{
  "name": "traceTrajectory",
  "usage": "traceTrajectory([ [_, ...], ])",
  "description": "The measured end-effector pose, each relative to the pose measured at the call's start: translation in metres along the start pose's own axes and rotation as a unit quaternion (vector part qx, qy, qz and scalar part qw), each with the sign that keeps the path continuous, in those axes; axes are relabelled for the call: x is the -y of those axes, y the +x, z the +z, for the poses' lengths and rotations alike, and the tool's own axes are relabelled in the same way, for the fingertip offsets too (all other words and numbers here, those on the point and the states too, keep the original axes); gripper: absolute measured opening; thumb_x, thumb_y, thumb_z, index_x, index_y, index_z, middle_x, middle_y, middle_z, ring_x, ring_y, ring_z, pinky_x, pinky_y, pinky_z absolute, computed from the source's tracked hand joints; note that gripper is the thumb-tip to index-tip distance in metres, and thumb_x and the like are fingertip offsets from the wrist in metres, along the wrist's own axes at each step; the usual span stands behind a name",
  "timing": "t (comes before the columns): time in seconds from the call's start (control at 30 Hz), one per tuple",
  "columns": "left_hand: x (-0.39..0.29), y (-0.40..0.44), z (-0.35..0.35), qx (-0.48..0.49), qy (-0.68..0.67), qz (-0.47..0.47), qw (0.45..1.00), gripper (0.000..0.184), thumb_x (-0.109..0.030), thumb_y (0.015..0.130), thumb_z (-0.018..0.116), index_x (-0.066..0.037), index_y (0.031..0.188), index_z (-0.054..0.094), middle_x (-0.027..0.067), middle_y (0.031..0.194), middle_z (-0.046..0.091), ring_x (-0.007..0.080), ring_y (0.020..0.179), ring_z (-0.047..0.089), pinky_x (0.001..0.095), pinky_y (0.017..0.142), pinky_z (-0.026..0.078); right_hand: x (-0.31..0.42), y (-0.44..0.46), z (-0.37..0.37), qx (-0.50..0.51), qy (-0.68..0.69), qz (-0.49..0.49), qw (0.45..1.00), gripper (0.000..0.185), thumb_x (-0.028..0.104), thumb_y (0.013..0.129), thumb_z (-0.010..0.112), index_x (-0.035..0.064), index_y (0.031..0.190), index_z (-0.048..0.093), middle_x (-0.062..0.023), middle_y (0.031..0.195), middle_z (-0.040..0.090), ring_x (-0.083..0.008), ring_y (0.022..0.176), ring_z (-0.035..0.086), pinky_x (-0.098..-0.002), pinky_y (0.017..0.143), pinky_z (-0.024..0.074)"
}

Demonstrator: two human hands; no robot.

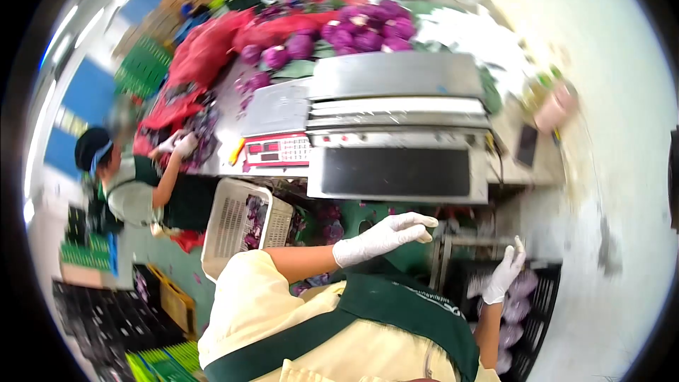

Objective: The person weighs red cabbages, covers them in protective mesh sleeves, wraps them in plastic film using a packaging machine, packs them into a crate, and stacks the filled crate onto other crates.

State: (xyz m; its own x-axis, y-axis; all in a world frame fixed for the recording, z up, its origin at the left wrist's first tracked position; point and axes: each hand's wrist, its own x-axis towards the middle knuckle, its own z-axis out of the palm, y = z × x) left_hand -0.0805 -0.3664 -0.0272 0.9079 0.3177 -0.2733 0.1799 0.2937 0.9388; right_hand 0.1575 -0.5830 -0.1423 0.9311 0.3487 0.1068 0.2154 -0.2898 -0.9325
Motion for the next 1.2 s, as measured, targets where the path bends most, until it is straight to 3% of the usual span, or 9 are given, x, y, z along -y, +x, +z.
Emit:
traceTrajectory([
  [0.3,-0.032,-0.012,-0.363,-0.473,0.036,0.235,0.848,0.048,-0.020,0.089,0.066,-0.005,0.132,0.050,0.0093,0.125,0.057,0.0185,0.117,0.052,0.0331,0.099,0.041,-0.018,0.089,0.176,-0.060,-0.091,0.128,0.986,0.042,0.027,0.097,0.042,-0.0048,0.119,0.057,-0.0182,0.118,0.058,-0.0284,0.108,0.053,-0.0353,0.097,0.0405],
  [0.4,-0.053,-0.019,-0.512,-0.650,0.339,0.155,0.662,0.074,-0.029,0.077,0.076,-0.008,0.140,0.041,0.0240,0.136,0.046,0.0344,0.125,0.046,0.0428,0.103,0.039,-0.035,0.087,0.174,-0.117,-0.231,0.049,0.965,0.047,0.032,0.097,0.040,-0.0065,0.117,0.057,-0.0200,0.113,0.060,-0.0319,0.105,0.055,-0.0371,0.094,0.0420],
  [0.47,-0.075,-0.016,-0.576,-0.687,0.408,0.012,0.601,0.092,-0.035,0.068,0.081,-0.009,0.143,0.034,0.0298,0.135,0.043,0.0421,0.124,0.044,0.0419,0.103,0.039,-0.013,0.083,0.178,-0.155,-0.083,0.173,0.969,0.047,0.034,0.097,0.040,-0.0068,0.113,0.058,-0.0182,0.109,0.061,-0.0289,0.101,0.055,-0.0364,0.091,0.0436],
  [0.53,-0.073,-0.003,-0.644,-0.668,0.447,-0.091,0.588,0.106,-0.045,0.060,0.084,-0.017,0.146,0.030,0.0278,0.143,0.035,0.0403,0.129,0.039,0.0460,0.103,0.039,0.012,0.074,0.185,-0.160,-0.046,0.125,0.978,0.040,0.032,0.097,0.042,-0.0042,0.095,0.058,-0.0089,0.094,0.057,-0.0196,0.088,0.053,-0.0320,0.082,0.0464],
  [0.6,-0.075,0.011,-0.678,-0.631,0.468,-0.143,0.602,0.112,-0.047,0.056,0.086,-0.023,0.147,0.027,0.0247,0.149,0.025,0.0407,0.135,0.030,0.0514,0.103,0.037,-0.025,0.091,0.163,-0.137,-0.010,0.181,0.974,0.048,0.031,0.095,0.046,-0.0075,0.121,0.056,-0.0080,0.108,0.058,-0.0185,0.096,0.052,-0.0300,0.088,0.0421],
  [0.7,-0.065,0.028,-0.704,-0.583,0.459,-0.233,0.628,0.113,-0.045,0.051,0.088,-0.025,0.145,0.030,0.0203,0.147,0.025,0.0395,0.136,0.025,0.0556,0.100,0.039,-0.037,0.094,0.161,-0.174,0.004,0.152,0.973,0.041,0.032,0.096,0.045,-0.0046,0.108,0.060,-0.0054,0.101,0.056,-0.0177,0.092,0.050,-0.0287,0.085,0.0418],
  [0.83,-0.049,0.010,-0.743,-0.680,0.389,-0.126,0.609,0.088,-0.038,0.053,0.086,-0.018,0.130,0.050,0.0225,0.116,0.055,0.0409,0.102,0.060,0.0444,0.090,0.050,-0.085,0.111,0.128,0.173,0.093,-0.276,0.941,0.036,0.037,0.089,0.058,0.0070,0.108,0.059,-0.0033,0.093,0.055,-0.0156,0.090,0.048,-0.0286,0.083,0.0407],
  [1.07,-0.054,-0.014,-0.688,-0.698,0.198,0.194,0.661,0.088,-0.035,0.061,0.083,0.002,0.131,0.047,0.0241,0.124,0.055,0.0319,0.113,0.056,0.0385,0.099,0.043,-0.039,0.086,0.148,-0.151,0.049,0.199,0.967,0.031,0.031,0.096,0.045,0.0030,0.090,0.058,-0.0026,0.092,0.052,-0.0161,0.088,0.048,-0.0286,0.083,0.0419],
  [1.2,-0.058,-0.014,-0.563,-0.632,0.298,0.231,0.677,0.086,-0.026,0.063,0.083,0.001,0.134,0.043,0.0201,0.130,0.048,0.0321,0.124,0.044,0.0395,0.108,0.033,0.007,0.077,0.178,-0.163,0.027,0.197,0.966,0.031,0.030,0.097,0.043,0.0072,0.077,0.050,0.0022,0.073,0.042,-0.0114,0.070,0.045,-0.0256,0.066,0.0435],
])
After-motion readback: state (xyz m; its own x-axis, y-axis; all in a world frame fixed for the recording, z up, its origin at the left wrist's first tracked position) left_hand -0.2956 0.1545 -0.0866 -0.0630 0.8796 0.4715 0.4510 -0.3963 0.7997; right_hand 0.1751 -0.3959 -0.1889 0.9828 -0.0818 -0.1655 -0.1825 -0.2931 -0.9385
